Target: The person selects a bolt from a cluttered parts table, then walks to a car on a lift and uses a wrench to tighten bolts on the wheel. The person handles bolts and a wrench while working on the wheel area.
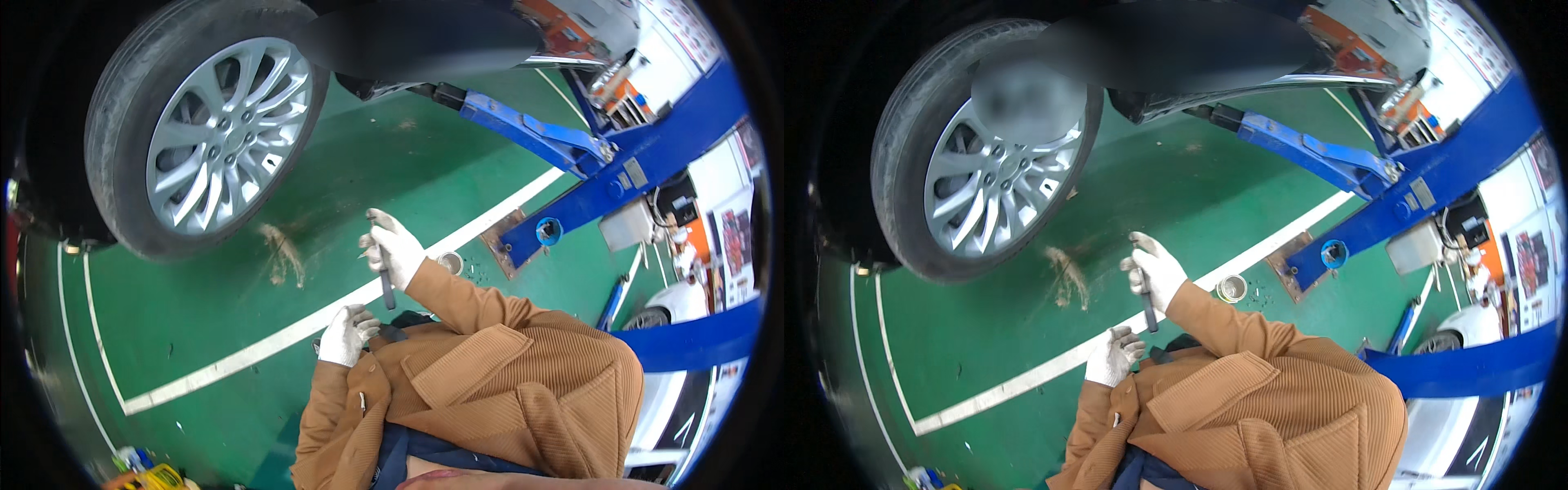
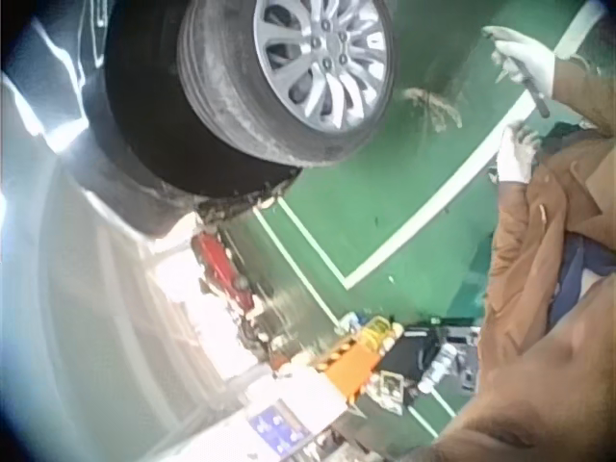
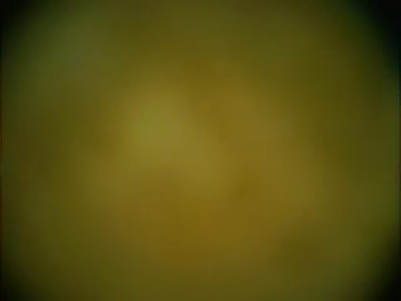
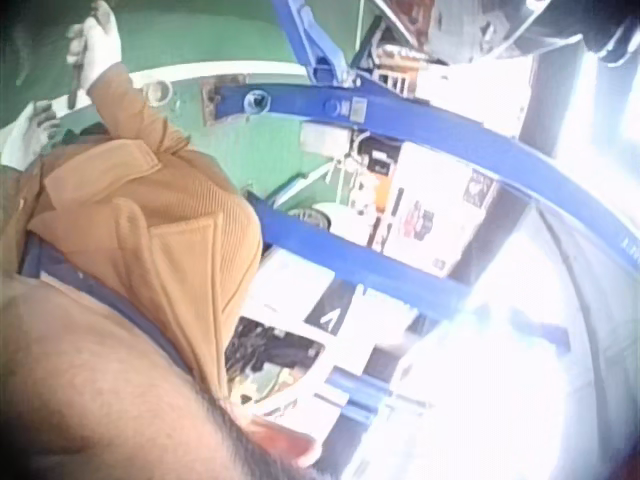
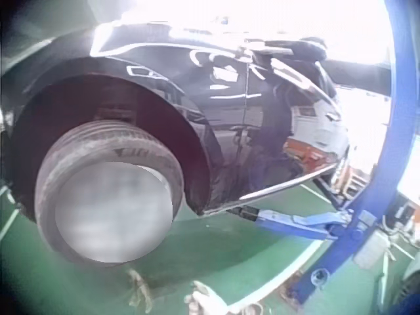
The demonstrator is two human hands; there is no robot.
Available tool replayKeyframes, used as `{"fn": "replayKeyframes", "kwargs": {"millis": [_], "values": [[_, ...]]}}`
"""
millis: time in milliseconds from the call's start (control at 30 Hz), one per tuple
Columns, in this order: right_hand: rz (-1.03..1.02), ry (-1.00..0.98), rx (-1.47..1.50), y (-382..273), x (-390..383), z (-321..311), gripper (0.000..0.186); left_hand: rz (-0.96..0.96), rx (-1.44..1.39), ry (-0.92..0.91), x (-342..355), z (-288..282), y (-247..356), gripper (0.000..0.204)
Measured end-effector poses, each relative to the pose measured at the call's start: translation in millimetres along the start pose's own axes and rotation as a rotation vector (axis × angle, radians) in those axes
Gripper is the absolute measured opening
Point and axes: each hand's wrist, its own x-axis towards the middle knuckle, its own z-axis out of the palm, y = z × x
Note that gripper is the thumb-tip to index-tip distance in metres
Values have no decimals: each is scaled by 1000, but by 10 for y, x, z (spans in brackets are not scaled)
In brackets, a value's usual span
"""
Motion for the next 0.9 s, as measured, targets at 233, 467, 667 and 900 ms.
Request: {"fn": "replayKeyframes", "kwargs": {"millis": [233, 467, 667, 900], "values": [[-209, 38, 93, 23, 633, 820, 56, 40, 362, 13, 332, 1097, 1036, 41], [-403, -16, 471, -402, 1865, 578, 24, 287, 782, 256, 1291, 1690, 2094, 27], [-404, -116, 686, -1013, 2978, 507, 17, 601, 1441, 276, 2411, 2199, 2909, 34], [-412, 21, 910, -1247, 3406, 392, 17, 630, 1627, 132, 2921, 2670, 3175, 33]]}}
